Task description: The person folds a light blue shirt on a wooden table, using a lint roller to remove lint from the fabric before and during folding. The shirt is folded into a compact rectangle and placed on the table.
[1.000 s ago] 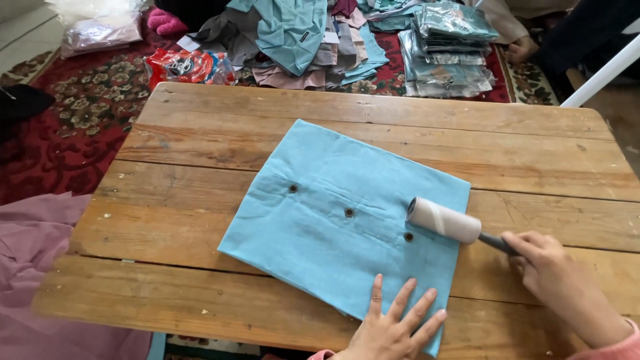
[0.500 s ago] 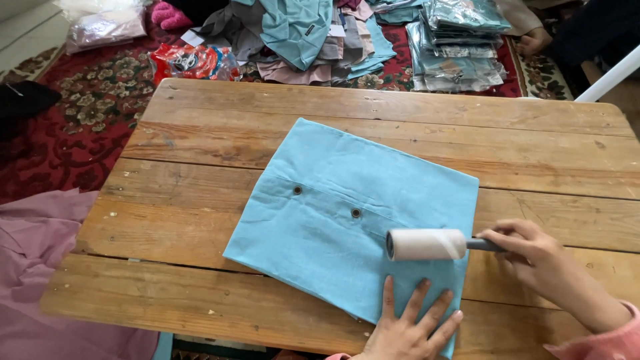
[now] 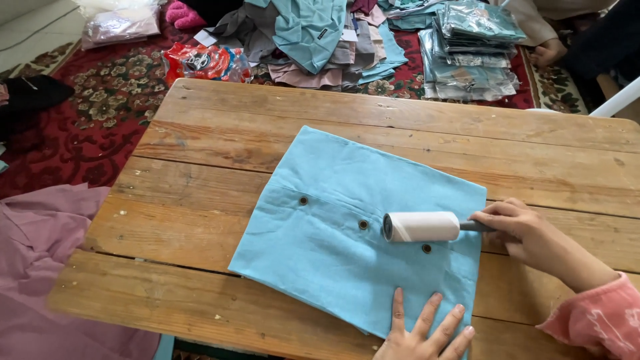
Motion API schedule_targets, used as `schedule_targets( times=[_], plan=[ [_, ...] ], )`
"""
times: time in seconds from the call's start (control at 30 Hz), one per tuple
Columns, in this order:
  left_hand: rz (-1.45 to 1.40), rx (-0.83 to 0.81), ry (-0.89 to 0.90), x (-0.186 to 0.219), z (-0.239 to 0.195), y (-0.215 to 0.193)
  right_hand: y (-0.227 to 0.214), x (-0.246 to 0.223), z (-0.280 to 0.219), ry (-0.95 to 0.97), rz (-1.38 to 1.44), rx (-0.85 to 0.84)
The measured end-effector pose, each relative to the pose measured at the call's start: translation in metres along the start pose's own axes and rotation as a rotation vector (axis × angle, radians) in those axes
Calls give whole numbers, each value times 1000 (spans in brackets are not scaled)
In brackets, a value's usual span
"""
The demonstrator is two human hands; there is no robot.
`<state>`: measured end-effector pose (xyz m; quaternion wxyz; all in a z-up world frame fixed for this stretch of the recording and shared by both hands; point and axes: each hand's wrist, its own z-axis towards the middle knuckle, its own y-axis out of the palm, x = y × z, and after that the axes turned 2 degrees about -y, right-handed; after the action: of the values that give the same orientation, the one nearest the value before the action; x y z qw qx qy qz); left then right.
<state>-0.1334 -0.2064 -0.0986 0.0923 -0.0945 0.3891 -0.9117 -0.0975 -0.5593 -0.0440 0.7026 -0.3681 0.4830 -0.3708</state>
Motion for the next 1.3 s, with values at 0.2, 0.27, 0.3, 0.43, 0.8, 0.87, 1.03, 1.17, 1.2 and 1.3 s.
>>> schedule_targets(
  times=[0.2,0.27,0.3,0.43,0.8,0.87,1.03,1.17,1.2,1.3],
  plan=[
    [-42,-9,-18,2,0,-2,8,29,48,85,-125,-56],
    [-96,-40,-34,3,1,-7,11,29,71,69,-196,1],
    [-107,-56,-40,4,0,-8,11,27,78,69,-184,23],
    [27,18,-35,3,-6,9,25,11,63,-72,-221,197],
    [71,54,-41,5,-9,18,40,-21,133,-108,-323,64],
    [134,72,-45,6,-11,24,43,-30,150,-12,-327,69],
    [231,-93,-69,9,-15,23,37,-77,147,-389,-112,2],
    [117,-33,-82,12,-19,30,46,-71,177,-403,-146,-99],
    [38,-49,-105,13,-18,29,54,-65,192,-357,-145,-95],
    [-131,-105,-150,14,-12,16,67,-64,230,-201,-188,-110]
  ],
)
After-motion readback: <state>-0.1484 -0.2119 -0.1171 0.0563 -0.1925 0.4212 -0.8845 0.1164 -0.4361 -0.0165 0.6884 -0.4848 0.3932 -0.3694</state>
